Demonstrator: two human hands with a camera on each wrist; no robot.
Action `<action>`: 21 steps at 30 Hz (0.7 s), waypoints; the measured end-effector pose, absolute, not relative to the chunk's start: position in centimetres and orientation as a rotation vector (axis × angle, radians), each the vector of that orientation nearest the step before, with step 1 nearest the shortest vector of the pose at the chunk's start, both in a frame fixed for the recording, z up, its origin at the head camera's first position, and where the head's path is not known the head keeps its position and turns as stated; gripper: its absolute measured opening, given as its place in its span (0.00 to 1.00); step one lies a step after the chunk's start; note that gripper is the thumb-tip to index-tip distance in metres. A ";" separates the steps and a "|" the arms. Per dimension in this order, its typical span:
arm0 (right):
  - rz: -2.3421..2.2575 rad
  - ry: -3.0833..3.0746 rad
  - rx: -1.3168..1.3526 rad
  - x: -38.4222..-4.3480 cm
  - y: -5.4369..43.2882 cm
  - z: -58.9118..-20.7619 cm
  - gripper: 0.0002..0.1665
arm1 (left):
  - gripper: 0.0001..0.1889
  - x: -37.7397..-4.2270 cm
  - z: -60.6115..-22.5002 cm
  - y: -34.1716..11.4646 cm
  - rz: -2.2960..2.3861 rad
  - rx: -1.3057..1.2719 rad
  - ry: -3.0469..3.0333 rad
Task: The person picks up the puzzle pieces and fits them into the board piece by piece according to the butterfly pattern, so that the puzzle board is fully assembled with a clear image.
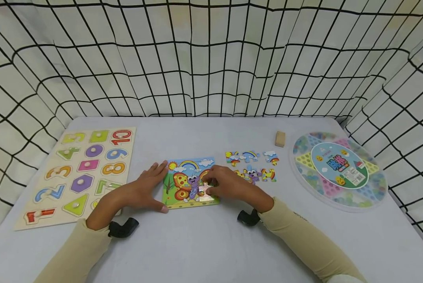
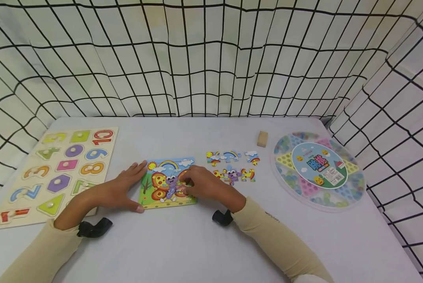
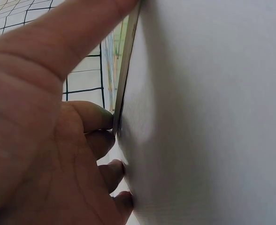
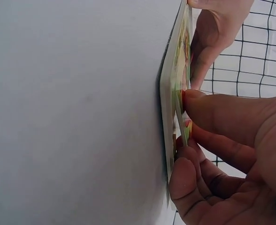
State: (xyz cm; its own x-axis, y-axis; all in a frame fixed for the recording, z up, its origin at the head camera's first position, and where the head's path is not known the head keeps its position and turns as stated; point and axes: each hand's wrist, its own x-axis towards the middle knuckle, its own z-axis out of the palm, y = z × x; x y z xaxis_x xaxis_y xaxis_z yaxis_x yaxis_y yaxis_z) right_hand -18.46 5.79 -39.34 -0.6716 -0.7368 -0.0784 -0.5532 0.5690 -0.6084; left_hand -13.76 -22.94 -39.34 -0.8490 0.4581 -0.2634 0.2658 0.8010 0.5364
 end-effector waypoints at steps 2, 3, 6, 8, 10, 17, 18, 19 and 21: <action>-0.794 2.483 -1.053 -18.5 5.8 -39.4 0.18 | 0.64 -13.8 -39.4 -22.9 0.696 0.550 2.604; -0.790 2.486 -1.049 -18.5 5.8 -39.4 0.18 | 0.64 -13.8 -39.4 -23.0 0.696 0.552 2.605; -0.768 2.499 -1.042 -18.5 5.7 -39.4 0.18 | 0.64 -13.8 -39.4 -23.0 0.704 0.554 2.604; -0.757 2.504 -1.035 -18.5 5.6 -39.4 0.18 | 0.64 -13.8 -39.4 -23.0 0.712 0.554 2.601; -0.748 2.505 -1.026 -18.4 5.5 -39.4 0.18 | 0.64 -13.8 -39.4 -22.9 0.716 0.555 2.598; -0.762 2.513 -1.000 -18.2 5.3 -39.2 0.16 | 0.63 -13.7 -39.2 -22.9 0.722 0.550 2.598; -0.767 2.515 -0.998 -18.2 5.3 -39.2 0.16 | 0.63 -13.7 -39.2 -22.9 0.726 0.551 2.597; -0.781 2.511 -0.992 -18.2 5.4 -39.2 0.15 | 0.63 -13.7 -39.2 -22.9 0.724 0.548 2.598; -0.831 2.500 -0.976 -18.4 5.7 -39.2 0.15 | 0.63 -13.7 -39.3 -22.9 0.722 0.548 2.599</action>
